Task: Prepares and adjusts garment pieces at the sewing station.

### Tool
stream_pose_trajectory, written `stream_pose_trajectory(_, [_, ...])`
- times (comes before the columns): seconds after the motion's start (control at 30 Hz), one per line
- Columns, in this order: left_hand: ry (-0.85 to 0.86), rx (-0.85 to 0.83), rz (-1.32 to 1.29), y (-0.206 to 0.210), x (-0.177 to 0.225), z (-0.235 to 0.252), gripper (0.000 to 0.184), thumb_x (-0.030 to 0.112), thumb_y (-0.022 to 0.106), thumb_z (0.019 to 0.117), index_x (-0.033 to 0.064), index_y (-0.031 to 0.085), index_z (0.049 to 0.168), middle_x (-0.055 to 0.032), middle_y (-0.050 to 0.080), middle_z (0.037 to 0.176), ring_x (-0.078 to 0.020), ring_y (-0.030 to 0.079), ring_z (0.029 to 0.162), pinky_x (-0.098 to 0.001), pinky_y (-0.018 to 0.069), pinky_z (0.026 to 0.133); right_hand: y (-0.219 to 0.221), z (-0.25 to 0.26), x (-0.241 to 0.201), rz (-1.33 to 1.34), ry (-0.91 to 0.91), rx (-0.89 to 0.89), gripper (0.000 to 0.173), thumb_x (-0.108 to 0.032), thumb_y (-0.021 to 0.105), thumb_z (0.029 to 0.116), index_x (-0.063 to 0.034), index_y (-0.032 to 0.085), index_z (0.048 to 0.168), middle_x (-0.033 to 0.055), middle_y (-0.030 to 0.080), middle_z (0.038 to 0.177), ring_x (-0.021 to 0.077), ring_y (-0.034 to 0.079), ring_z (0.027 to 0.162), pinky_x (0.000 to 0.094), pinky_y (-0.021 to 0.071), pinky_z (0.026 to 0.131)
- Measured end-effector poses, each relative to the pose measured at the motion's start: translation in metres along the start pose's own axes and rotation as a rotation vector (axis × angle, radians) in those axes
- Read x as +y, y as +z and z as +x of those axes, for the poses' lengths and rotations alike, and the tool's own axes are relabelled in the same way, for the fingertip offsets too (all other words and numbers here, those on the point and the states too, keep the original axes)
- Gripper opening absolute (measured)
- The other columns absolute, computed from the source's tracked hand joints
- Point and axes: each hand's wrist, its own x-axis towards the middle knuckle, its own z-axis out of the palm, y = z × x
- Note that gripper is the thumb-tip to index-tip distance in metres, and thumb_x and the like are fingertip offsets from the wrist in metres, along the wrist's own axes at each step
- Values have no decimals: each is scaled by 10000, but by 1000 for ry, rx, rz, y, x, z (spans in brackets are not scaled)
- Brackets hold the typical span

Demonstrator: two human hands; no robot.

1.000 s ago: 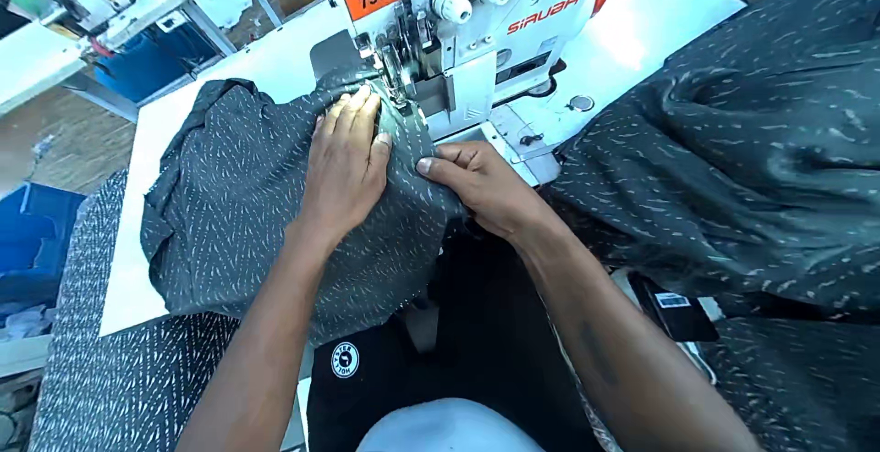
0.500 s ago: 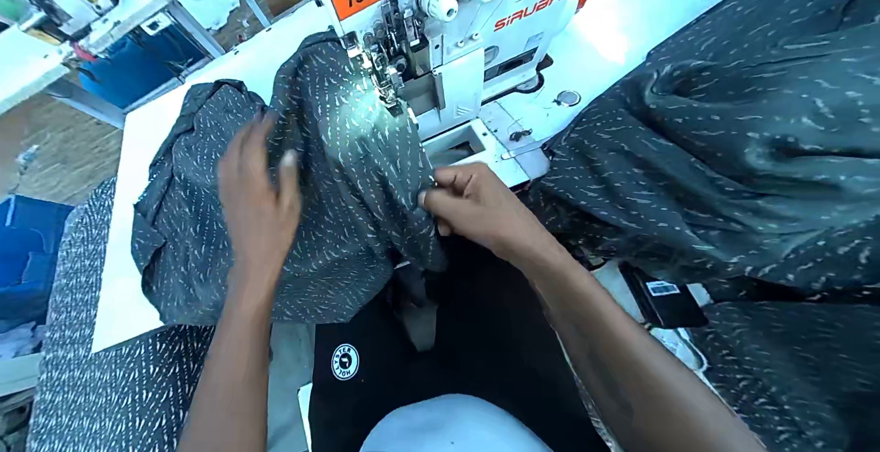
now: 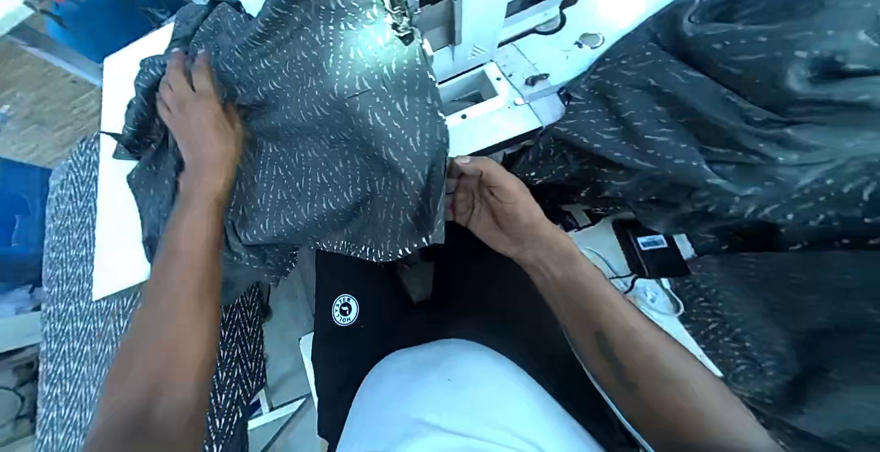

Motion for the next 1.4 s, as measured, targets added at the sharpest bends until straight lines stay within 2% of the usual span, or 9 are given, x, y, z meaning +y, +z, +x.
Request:
stream_pose_trajectory(0.1, [276,73,-261,-3,103,-68,398,184,494,1042,-6,582,1380,-250,582,1361,-390,556,1275,-539,466,1073,-1,-11,2,-80,48,66,377,-445,459,1036,-171,635,1227,7,727,1088,120,703,997,344,598,875])
stream_pose_trajectory(0.17, [358,0,-373,-2,153,-126,334,181,541,1024,32,671,1294,-176,642,1266,-312,610,1182,-477,513,991,-2,-17,5,-150,18,54,289,-282,558,1019,-101,641,1228,44,732,1078,140,715,970,350,617,852])
stream_pose_trajectory(0.27, [390,-8,-507,8,183,-168,284,181,644,960,63,732,1203,-122,674,1150,-242,636,1079,-398,549,912,-9,-32,9,-166,9,-19,288,-84,533,978,-30,609,1251,92,708,1115,168,706,987,375,606,891])
stream_pose_trajectory(0.63, [640,48,-401,18,197,-171,262,222,738,953,94,762,1180,-122,684,1060,-260,641,965,-395,521,840,-18,-61,1,-75,-55,-174,415,77,411,943,47,549,1334,138,675,1189,183,686,1075,385,559,1007])
stream_pose_trajectory(0.87, [507,95,-736,12,196,-168,108,103,758,907,59,804,995,-80,688,972,-163,627,952,-294,531,823,-16,-61,7,-113,-100,-164,367,77,414,972,63,575,1302,158,678,1190,206,688,1092,398,553,1029])
stream_pose_trajectory(1.0, [569,116,-622,5,204,-171,115,153,766,901,116,815,998,-58,714,972,-201,636,968,-385,496,866,-10,-64,6,-153,-153,-175,346,59,445,968,52,593,1281,123,688,1127,157,688,1023,352,578,959])
stream_pose_trajectory(1.23, [588,144,-538,19,198,-174,135,165,772,900,137,818,1023,-64,702,974,-221,625,965,-405,482,886,-7,-64,4,-115,-138,-187,361,28,399,976,61,595,1277,144,674,1149,180,677,1053,388,552,1006])
stream_pose_trajectory(1.33, [653,149,-442,20,196,-177,149,201,742,934,165,781,1073,-64,692,1030,-241,628,988,-461,484,927,0,-64,2,-228,-151,-110,295,-253,539,1038,-27,670,1175,73,705,1013,129,684,900,323,592,846])
stream_pose_trajectory(1.4, [712,130,-458,15,194,-175,104,242,709,959,192,771,1026,-16,708,1049,-200,629,1016,-468,459,987,10,-57,-1,-325,-194,-6,219,-239,630,1023,-39,712,1062,71,704,857,121,659,717,266,578,654])
